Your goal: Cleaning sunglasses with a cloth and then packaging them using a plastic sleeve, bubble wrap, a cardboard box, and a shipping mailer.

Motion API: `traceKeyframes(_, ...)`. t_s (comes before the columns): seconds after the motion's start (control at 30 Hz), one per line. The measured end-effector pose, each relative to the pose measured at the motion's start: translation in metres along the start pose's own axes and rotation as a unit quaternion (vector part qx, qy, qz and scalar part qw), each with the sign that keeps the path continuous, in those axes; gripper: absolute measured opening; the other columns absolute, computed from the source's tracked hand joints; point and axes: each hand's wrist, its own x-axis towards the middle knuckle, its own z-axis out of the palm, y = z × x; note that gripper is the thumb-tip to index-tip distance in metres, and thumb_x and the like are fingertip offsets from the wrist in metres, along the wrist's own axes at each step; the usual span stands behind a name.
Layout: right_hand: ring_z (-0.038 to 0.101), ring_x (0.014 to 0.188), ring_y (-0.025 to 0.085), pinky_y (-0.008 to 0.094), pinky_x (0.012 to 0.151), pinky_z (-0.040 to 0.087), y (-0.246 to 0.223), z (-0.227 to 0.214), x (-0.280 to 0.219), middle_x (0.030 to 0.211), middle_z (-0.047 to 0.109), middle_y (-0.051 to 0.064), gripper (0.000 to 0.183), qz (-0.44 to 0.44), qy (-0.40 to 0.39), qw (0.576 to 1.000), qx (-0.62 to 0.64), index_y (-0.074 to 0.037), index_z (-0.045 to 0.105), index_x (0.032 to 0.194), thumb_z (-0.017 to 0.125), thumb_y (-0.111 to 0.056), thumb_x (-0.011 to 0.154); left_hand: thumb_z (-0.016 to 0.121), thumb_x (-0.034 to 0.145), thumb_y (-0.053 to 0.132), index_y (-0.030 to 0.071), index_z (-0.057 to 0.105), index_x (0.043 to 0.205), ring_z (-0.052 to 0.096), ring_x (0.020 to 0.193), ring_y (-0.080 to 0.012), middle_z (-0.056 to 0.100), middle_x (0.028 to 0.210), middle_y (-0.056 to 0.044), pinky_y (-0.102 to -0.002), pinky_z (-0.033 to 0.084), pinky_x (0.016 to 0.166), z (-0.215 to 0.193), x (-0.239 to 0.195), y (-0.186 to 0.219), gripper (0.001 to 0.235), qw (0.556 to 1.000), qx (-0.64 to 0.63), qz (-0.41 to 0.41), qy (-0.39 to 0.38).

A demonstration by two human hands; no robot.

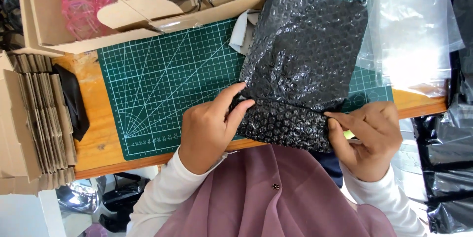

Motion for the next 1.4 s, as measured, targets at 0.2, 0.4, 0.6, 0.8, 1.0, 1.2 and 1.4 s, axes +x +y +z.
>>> traceKeyframes(0.2,0.052,0.112,0.035,0.045,0.098,0.05,0.009,-0.003,0.008,0.115,0.052,0.02,0.019,-0.024,0.003,0.999,0.038,-0.001,0.068,0.112,0.079,-0.004,0.097,0.09,0.089,0.039,0.007,0.071,0.12,0.059,0.064,-0.0149,0.063,0.072,0.001,-0.032,0.049,0.061,-0.004,0.008,0.004,0.049,0.995,0.052,-0.013,0.088)
traceKeyframes(0.4,0.064,0.099,0.03,0.036,0.092,0.055,0.014,0.0,0.014,0.103,0.074,0.013,0.025,-0.122,-0.06,0.985,0.106,-0.004,0.078,0.098,0.058,0.011,0.095,0.068,0.097,-0.012,-0.009,0.068,0.098,0.068,0.097,-0.0363,0.071,0.098,-0.02,-0.043,0.064,0.09,-0.017,0.017,0.018,0.003,0.968,-0.08,0.232,0.056)
traceKeyframes(0.6,0.067,0.102,0.032,0.041,0.092,0.049,0.01,-0.015,0.012,0.11,0.077,0.013,0.042,-0.103,-0.088,0.99,0.046,-0.003,0.078,0.104,0.055,-0.036,0.092,0.059,0.104,-0.015,-0.002,0.054,0.141,0.075,0.089,-0.025,0.071,0.106,-0.017,-0.036,0.067,0.085,-0.014,-0.003,-0.001,0.04,0.968,-0.19,0.16,-0.024)
traceKeyframes(0.8,0.063,0.109,0.025,0.038,0.087,0.048,0.026,-0.018,0.005,0.122,0.075,0.008,0.043,-0.154,-0.111,0.982,0.014,-0.007,0.077,0.115,0.053,-0.038,0.098,0.087,0.091,0.029,-0.006,0.054,0.139,0.07,0.111,-0.0319,0.067,0.121,-0.022,-0.043,0.061,0.106,-0.023,-0.005,-0.005,0.068,0.962,-0.091,0.243,-0.087)
traceKeyframes(1.0,0.061,0.092,0.02,0.034,0.087,0.043,0.017,-0.017,0.009,0.11,0.079,0.008,0.044,-0.12,-0.113,0.986,0.029,-0.002,0.077,0.108,0.046,-0.032,0.102,0.058,0.101,-0.018,-0.007,0.059,0.134,0.076,0.098,-0.029,0.073,0.116,-0.019,-0.039,0.067,0.093,-0.014,-0.019,-0.01,0.035,0.971,-0.104,0.216,-0.022)
traceKeyframes(1.2,0.046,0.086,0.023,0.033,0.078,0.04,0.013,-0.007,-0.009,0.07,0.051,0.002,0.025,0.056,-0.04,0.997,0.045,0.0,0.078,0.108,0.079,-0.019,0.091,0.088,0.09,0.015,0.002,0.047,0.15,0.076,0.115,-0.0186,0.061,0.149,-0.01,-0.028,0.063,0.093,-0.005,-0.019,-0.004,0.073,0.986,-0.164,0.008,-0.027)
traceKeyframes(1.4,0.052,0.065,0.014,0.026,0.063,0.049,0.006,0.005,-0.008,0.09,0.049,0.013,0.034,0.135,0.013,0.988,0.073,0.0,0.051,0.123,0.077,-0.004,0.101,0.084,0.094,0.02,0.009,0.049,0.15,0.056,0.066,-0.0097,0.06,0.076,0.0,-0.023,0.06,0.073,-0.002,-0.01,0.006,0.068,0.982,-0.165,-0.089,0.036)
